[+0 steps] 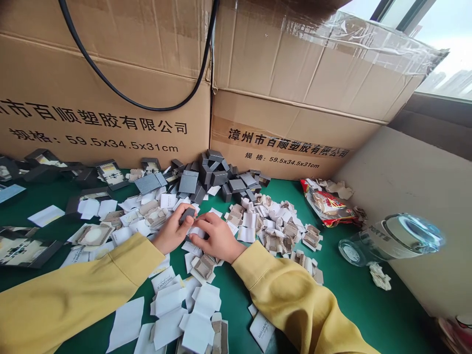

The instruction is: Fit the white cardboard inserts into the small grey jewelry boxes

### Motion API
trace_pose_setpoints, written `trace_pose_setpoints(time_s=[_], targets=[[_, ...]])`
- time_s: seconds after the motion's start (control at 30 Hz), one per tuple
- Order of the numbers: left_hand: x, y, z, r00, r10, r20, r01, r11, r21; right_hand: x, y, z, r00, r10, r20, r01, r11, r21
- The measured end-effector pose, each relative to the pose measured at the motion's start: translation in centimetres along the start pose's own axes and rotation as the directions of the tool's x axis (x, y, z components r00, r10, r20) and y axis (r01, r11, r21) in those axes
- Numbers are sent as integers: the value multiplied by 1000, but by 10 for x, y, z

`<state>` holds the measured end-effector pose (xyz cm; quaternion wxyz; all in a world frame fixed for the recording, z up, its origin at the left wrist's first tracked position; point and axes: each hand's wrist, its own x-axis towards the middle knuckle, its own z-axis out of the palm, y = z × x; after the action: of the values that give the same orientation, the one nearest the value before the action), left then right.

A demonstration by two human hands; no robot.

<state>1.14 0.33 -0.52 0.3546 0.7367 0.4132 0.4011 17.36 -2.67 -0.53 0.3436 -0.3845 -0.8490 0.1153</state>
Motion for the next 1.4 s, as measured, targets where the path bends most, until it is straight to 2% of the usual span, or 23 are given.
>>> trace_pose_setpoints(time_s=[0.1, 0.4, 0.7, 0.87, 1.07, 1.23, 1.4], targets=[[-1, -2, 1, 1000, 8, 0, -8, 1000, -1, 1, 0, 0, 1000, 4, 4, -4, 1000, 24], [-1, -6, 2, 1000, -2, 9, 2, 1000, 19, 5, -2, -2, 997, -36, 75, 39, 999, -38], [-1, -3, 2, 1000, -7, -12, 7, 1000, 30, 6, -2, -2, 997, -56, 50, 58, 997, -48], [-1, -5, 1, 1000, 23, 6, -23, 999, 33, 1, -2, 1, 992, -110, 65, 122, 965, -230], [-1, -5, 1, 1000, -3, -12, 4, 999, 38, -1, -14, 3, 960, -222, 168, 277, 832, -481], [0, -3, 1, 998, -52, -31, 53, 998, 46, 0, -19, -1, 947, -154, 282, 288, 798, -529], [0, -3, 1, 996, -67, -50, 71, 995, 73, 1, -23, 2, 950, -88, 300, 244, 807, -538]])
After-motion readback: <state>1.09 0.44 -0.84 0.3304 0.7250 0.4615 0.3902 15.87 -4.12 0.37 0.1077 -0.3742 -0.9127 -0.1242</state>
